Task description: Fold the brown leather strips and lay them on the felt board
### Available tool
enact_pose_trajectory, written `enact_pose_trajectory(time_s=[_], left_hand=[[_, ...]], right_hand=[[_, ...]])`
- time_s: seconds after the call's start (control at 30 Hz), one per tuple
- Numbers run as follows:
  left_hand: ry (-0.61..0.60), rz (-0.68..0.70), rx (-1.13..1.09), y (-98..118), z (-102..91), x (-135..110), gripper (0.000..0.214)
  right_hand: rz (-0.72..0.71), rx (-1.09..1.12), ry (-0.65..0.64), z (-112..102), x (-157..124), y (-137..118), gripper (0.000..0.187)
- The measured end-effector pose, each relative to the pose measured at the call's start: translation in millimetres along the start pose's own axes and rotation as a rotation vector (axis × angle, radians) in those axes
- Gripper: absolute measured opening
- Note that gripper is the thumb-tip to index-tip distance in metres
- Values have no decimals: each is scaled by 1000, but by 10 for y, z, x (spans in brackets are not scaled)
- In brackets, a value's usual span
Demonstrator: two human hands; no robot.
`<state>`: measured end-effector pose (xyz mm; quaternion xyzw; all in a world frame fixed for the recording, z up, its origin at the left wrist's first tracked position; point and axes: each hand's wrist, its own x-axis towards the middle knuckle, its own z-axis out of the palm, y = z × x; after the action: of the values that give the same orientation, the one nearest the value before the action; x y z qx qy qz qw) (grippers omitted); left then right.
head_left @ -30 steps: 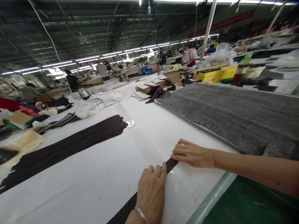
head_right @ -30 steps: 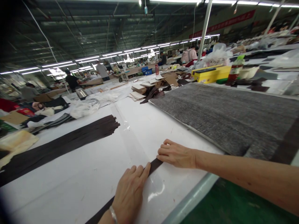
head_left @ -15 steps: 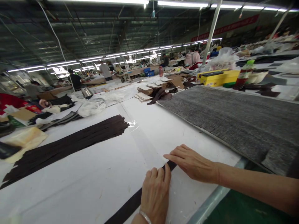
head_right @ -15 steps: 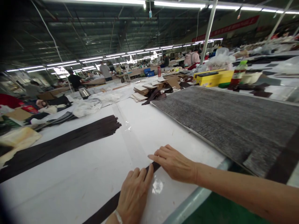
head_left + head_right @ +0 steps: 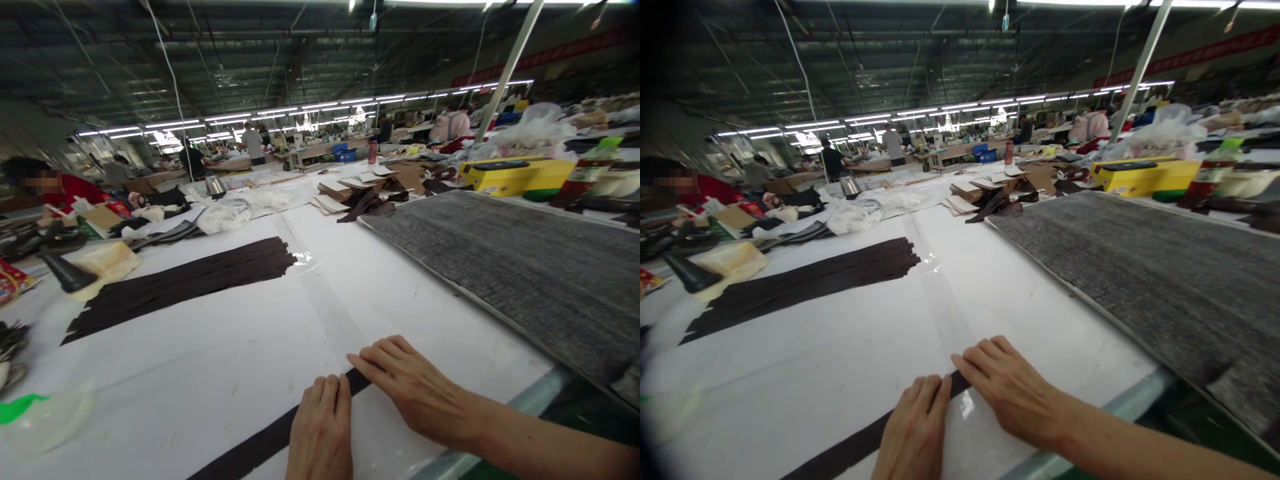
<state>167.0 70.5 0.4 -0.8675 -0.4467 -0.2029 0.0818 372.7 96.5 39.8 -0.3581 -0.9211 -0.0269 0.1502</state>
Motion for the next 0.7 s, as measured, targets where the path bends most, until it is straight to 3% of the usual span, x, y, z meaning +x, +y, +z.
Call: enact_pose_trajectory(time_s=[0.13,0.23,0.37,0.43,0.53,0.63,0.7], left_hand=[[78,37,27,-1,62,-46,50],[131,45,31,-41,82,-131,50],[117,33,62,-70,65,-208,52],[134,11,71,-61,49,-212,51],[169,-12,78,-18,1,-200,45],[166,-71,86,18,-51,-218,42],[128,-142,104,4,-63,-281,44]], right_hand=[[22,15,-18,108,-61,-51,46],[104,-106,28,97,-268,156,53],[221,-288,96,-62,-421,344,48],[234,-327,159,-122,-348,262,45],[105,-256,181,-73,-113,-21,46],[-37,-179,160,153,63,-263,47],[-78,-161,157,353,81,-311,58]])
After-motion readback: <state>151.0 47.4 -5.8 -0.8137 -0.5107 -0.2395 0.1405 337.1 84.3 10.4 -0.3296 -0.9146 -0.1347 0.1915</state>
